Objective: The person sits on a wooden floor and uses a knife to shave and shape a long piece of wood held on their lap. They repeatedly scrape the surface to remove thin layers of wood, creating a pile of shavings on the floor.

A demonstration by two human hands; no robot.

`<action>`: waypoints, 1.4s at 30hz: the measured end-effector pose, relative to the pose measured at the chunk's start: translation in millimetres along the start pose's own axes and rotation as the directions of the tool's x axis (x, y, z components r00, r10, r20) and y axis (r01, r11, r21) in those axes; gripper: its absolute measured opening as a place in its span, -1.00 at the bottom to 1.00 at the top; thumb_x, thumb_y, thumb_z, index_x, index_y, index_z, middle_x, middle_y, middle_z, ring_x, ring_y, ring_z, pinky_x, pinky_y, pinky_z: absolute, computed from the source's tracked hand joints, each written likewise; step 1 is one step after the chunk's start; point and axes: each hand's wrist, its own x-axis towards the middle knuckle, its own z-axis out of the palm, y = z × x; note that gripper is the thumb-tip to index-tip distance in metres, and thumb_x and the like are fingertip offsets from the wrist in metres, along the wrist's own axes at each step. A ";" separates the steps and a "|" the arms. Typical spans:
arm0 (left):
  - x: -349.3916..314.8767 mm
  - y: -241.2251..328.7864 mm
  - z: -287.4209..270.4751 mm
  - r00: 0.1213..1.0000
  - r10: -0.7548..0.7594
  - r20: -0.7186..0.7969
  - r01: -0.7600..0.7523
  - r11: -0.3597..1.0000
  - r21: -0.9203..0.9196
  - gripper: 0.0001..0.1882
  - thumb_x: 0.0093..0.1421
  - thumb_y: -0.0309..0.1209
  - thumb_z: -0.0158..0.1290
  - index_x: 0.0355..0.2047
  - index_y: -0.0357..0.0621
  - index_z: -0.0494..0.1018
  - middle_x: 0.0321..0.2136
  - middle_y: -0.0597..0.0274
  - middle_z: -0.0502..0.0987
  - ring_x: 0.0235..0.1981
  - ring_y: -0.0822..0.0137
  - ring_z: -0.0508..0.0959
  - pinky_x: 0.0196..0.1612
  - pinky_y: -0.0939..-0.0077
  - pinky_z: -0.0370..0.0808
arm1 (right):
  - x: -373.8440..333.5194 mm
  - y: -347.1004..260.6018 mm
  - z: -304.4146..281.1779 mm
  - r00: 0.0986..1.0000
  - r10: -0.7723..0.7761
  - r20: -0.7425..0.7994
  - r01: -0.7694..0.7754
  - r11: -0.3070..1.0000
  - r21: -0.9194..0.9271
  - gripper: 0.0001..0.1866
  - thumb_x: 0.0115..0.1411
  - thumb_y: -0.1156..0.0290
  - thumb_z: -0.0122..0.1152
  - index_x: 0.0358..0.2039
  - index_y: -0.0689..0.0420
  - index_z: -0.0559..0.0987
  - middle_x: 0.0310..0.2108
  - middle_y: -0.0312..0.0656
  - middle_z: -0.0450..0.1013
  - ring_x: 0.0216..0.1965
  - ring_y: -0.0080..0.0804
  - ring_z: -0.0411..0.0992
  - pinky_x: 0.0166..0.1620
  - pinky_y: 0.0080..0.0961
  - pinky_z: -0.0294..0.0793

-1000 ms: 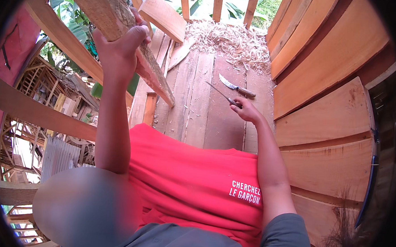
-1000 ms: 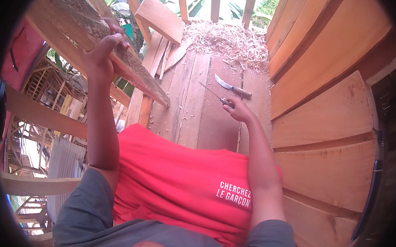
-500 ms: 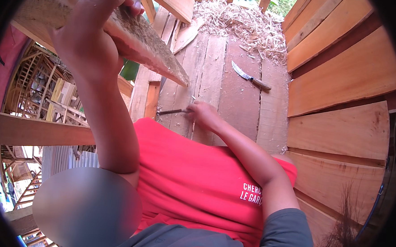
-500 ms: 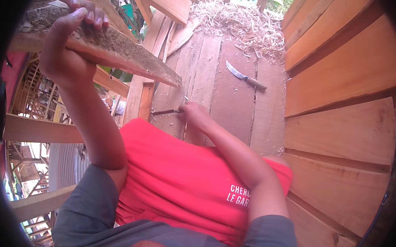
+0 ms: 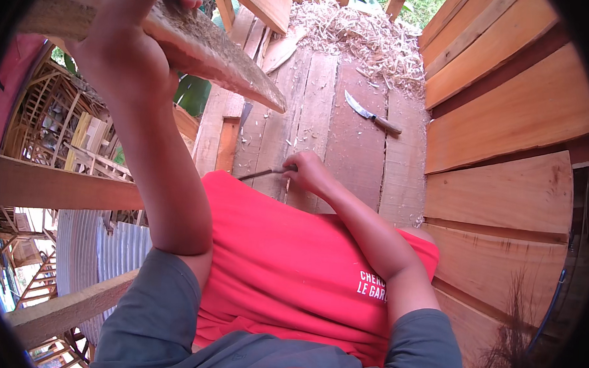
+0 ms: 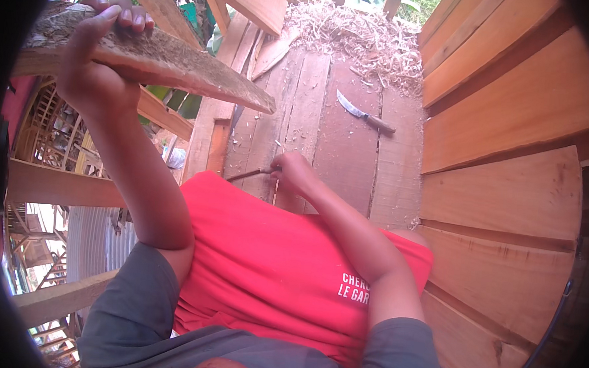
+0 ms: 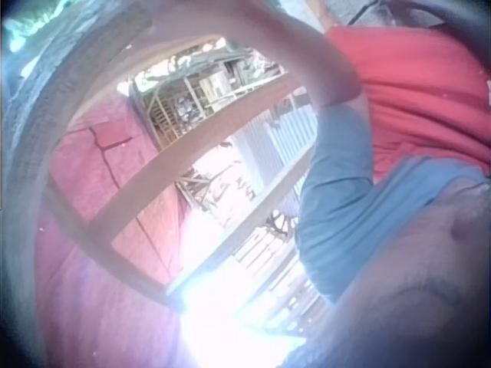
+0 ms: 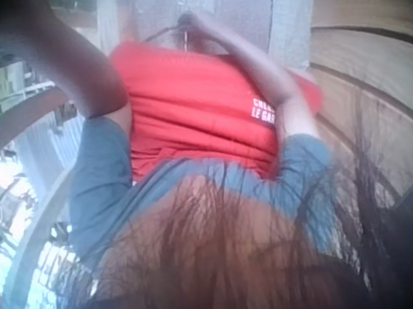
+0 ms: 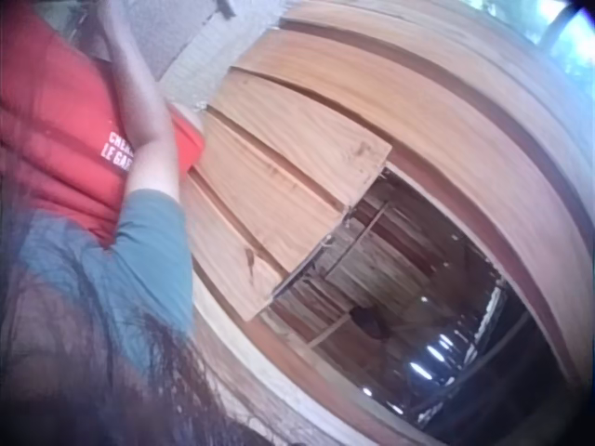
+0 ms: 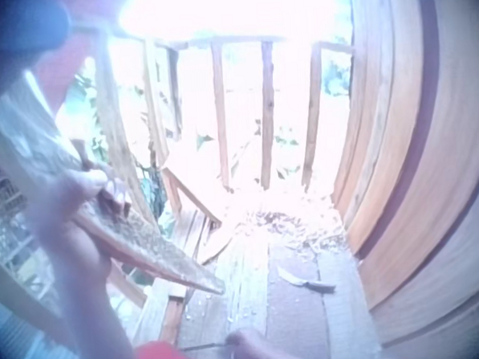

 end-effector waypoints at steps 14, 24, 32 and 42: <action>-1.3 1.5 -2.4 1.000 -0.006 -0.028 0.005 1.000 -0.019 -0.78 0.10 -0.49 0.05 -0.22 -0.25 0.38 -0.46 0.14 0.39 -0.37 0.27 0.44 -0.14 0.28 0.42 | 1.2 0.7 -0.7 0.999 -0.029 -0.036 0.030 0.999 0.021 -0.76 0.04 0.59 0.40 -0.22 0.22 0.71 -0.27 0.03 0.56 -0.22 -0.02 0.57 -0.14 -0.29 0.56; 0.2 4.5 -16.7 0.999 -0.022 -0.047 0.020 0.998 -0.057 -0.80 0.14 -0.52 0.06 -0.21 -0.23 0.39 -0.43 0.14 0.40 -0.35 0.25 0.46 -0.12 0.26 0.43 | -13.9 33.2 -84.0 0.978 0.109 0.179 -0.115 0.993 0.024 -0.70 0.04 0.57 0.40 -0.15 0.15 0.72 -0.23 0.07 0.63 -0.17 -0.06 0.61 -0.09 -0.24 0.56; 3.2 1.8 -10.3 0.999 -0.012 -0.031 0.010 0.997 -0.074 -0.80 0.15 -0.53 0.07 -0.19 -0.23 0.40 -0.42 0.13 0.42 -0.33 0.24 0.48 -0.11 0.25 0.45 | -5.7 83.6 -97.9 0.841 0.297 -0.453 -0.321 0.947 0.024 -0.70 0.05 0.59 0.42 -0.14 0.18 0.72 -0.24 0.00 0.65 -0.25 -0.26 0.60 -0.13 -0.34 0.54; 14.6 11.9 -34.1 1.000 0.020 -0.003 -0.019 1.000 0.017 -0.76 0.13 -0.55 0.06 -0.18 -0.26 0.36 -0.44 0.09 0.40 -0.34 0.18 0.47 -0.12 0.21 0.44 | -22.8 97.0 -121.2 0.970 0.242 -0.026 -0.242 0.970 -0.007 -0.73 0.08 0.59 0.41 -0.16 0.15 0.73 -0.29 -0.04 0.66 -0.24 -0.33 0.60 -0.09 -0.40 0.53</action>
